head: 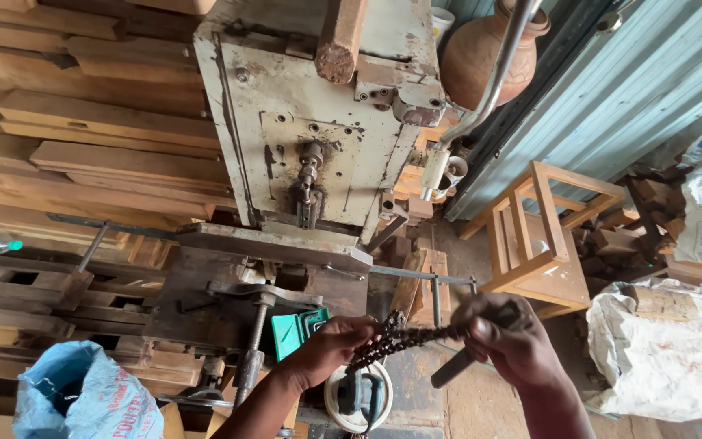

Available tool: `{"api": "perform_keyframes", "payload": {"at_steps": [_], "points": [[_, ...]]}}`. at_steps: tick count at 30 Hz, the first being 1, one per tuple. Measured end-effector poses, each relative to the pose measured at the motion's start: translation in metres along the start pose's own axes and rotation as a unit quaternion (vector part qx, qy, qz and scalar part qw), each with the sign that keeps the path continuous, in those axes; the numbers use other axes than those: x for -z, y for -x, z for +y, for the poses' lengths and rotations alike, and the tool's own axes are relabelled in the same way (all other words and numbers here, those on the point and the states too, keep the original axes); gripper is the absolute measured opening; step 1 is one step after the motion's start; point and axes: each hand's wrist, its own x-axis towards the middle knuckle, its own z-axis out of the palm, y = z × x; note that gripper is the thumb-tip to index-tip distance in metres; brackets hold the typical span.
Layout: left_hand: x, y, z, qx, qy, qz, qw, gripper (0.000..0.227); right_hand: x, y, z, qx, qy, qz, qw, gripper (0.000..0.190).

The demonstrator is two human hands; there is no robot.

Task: Inspecting and adjusting the drive chain and mechanical components of a woodworking machine.

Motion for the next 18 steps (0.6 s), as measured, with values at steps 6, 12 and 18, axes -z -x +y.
{"api": "perform_keyframes", "payload": {"at_steps": [6,12,18], "points": [[-0.030,-0.001,0.045,-0.037,0.033,0.121,0.991,0.009,0.034,0.030,0.016,0.054,0.044,-0.129,0.989,0.024],[-0.028,-0.002,0.046,-0.187,-0.245,0.202,0.929,0.007,0.070,0.050,0.063,0.039,0.110,-0.058,0.991,0.022],[-0.075,0.016,0.092,-0.222,-0.338,0.136,0.904,0.006,0.006,0.024,0.052,-0.043,0.130,0.070,0.988,0.022]]}}
